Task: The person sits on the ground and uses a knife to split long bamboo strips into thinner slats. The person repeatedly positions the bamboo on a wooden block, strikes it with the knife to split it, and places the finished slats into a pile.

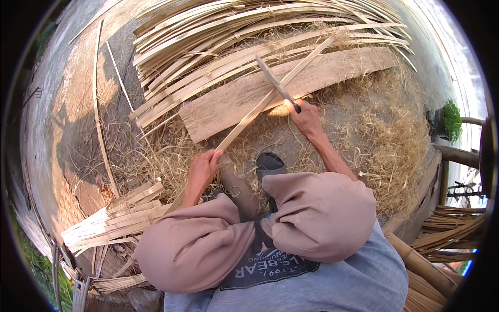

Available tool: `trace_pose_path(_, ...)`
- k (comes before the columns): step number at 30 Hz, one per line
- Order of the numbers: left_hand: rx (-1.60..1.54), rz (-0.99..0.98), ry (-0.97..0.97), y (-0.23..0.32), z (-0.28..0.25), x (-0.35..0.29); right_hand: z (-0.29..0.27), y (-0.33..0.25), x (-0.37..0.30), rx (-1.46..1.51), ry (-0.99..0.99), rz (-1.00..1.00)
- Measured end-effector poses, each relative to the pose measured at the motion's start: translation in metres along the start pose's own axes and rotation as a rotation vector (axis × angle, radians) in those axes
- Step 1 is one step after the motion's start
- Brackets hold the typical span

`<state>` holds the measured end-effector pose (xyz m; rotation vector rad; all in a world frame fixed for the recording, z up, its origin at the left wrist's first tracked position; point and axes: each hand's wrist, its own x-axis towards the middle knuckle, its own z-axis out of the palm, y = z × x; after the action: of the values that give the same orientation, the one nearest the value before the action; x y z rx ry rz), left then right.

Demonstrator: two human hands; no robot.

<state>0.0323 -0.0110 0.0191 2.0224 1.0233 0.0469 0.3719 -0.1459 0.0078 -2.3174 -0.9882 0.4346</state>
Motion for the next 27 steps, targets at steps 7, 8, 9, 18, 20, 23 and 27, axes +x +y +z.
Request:
trace_pose_path(7, -0.028, -0.15, -0.108, -0.009, -0.007, -0.006, -0.031, 0.063, 0.02, -0.082, 0.183, 0.191)
trace_pose_path(8, -0.066, -0.171, -0.129, -0.011, -0.004, -0.009, -0.042, 0.084, 0.035, 0.093, 0.266, 0.34)
trace_pose_path(9, -0.099, -0.189, -0.147, -0.013, -0.003, -0.008, -0.046, 0.084, 0.04, 0.177, 0.259, 0.383)
trace_pose_path(18, -0.325, -0.196, -0.206, -0.017, 0.007, 0.007, 0.045, -0.001, -0.075, -0.056, -0.092, -0.246)
trace_pose_path(20, -0.269, -0.181, -0.172, -0.019, 0.006, 0.007, 0.014, 0.033, -0.025, 0.013, 0.019, 0.066)
trace_pose_path(23, -0.289, -0.161, -0.088, -0.001, 0.007, 0.006, -0.049, 0.062, 0.029, 0.241, 0.291, 0.429)
trace_pose_path(27, -0.214, -0.134, 0.113, -0.004, 0.022, 0.005, 0.003, 0.01, -0.032, 0.037, -0.101, 0.048)
